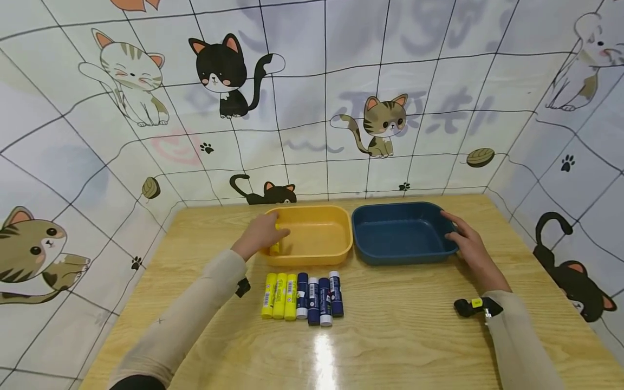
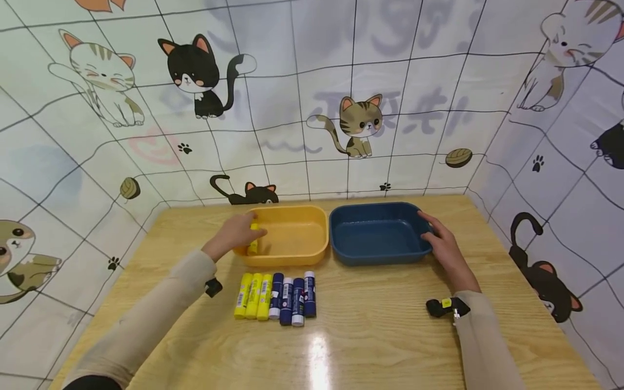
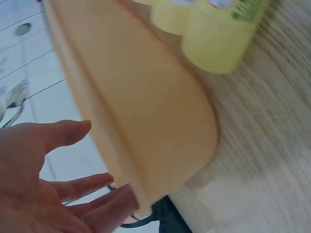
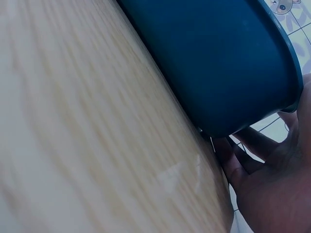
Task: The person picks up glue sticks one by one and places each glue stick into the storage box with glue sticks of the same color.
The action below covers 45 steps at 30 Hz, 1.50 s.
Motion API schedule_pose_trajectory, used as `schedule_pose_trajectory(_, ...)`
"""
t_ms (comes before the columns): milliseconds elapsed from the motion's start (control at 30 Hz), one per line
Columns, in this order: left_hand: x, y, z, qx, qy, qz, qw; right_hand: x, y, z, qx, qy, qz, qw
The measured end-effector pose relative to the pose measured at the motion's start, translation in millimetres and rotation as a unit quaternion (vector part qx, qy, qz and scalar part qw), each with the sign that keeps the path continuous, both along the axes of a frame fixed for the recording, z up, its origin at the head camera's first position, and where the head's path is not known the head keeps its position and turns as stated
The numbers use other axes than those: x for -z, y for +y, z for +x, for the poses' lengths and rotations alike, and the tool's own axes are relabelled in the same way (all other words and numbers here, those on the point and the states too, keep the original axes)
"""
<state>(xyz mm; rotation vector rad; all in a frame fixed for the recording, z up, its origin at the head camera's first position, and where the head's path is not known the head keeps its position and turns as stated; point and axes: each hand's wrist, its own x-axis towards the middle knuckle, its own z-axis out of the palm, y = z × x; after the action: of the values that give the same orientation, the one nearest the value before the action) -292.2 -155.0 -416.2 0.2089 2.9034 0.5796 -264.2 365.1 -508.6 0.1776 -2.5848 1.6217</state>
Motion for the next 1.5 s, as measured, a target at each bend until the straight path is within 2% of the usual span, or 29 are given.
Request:
schedule_pose_trajectory(200, -11.7, -5.7, 14.8, -0.017, 0.063, 0.064, 0.9958, 2.3, 2, -1.7, 0.004, 0.003, -0.012, 0.9999)
schedule_pose_trajectory(333, -13.3, -13.5, 28.2, -0.038, 0.122, 0.115, 0.9852, 1.4, 1, -1.0, 0.005, -0.002, -0.013, 0.9999)
schedule_pose_trajectory(433, -11.4, -20.4, 40.2, -0.051, 0.148, 0.141, 0.9776, -1.0, 0, 1.0, 0.004, -0.004, -0.012, 0.9999)
schedule_pose_trajectory(633, -2.4, -36.5, 69.0, -0.079, 0.144, 0.18, 0.97, -2.3, -1, -1.1, -0.003, 0.001, -0.012, 0.9999)
schedule_pose_trajectory(733, 3.8, -42.1, 83.4, -0.083, 0.122, 0.204, 0.9677, -1.8, -1, -2.7, -0.004, 0.006, -0.019, 0.9998)
schedule_pose_trajectory(833, 13.0, -45.9, 95.5, -0.085, 0.086, 0.231, 0.9655, -1.1, -2, -3.1, -0.003, 0.005, -0.019, 0.9998)
schedule_pose_trajectory(933, 23.6, -47.3, 101.8, -0.083, 0.069, 0.256, 0.9607, -0.2, -2, -3.0, 0.0, 0.006, -0.017, 0.9998)
schedule_pose_trajectory(1133, 42.7, -47.5, 104.8, -0.087, 0.072, 0.313, 0.9431, 0.0, -1, -1.6, 0.0, 0.008, -0.018, 0.9998)
schedule_pose_trajectory(1200, 49.4, -47.1, 105.8, -0.088, 0.069, 0.322, 0.9402, 0.0, -1, -1.6, -0.001, 0.009, -0.019, 0.9998)
schedule_pose_trajectory(1300, 56.0, -45.4, 108.5, -0.084, 0.082, 0.297, 0.9478, 0.2, -1, -1.9, -0.001, 0.009, -0.019, 0.9998)
schedule_pose_trajectory(1433, 57.9, -43.6, 112.4, -0.069, 0.133, 0.21, 0.9662, 1.1, -1, -2.3, 0.0, 0.01, -0.017, 0.9998)
schedule_pose_trajectory(1500, 58.3, -43.4, 113.6, -0.058, 0.15, 0.176, 0.9711, 1.1, -1, -2.2, 0.001, 0.009, -0.017, 0.9998)
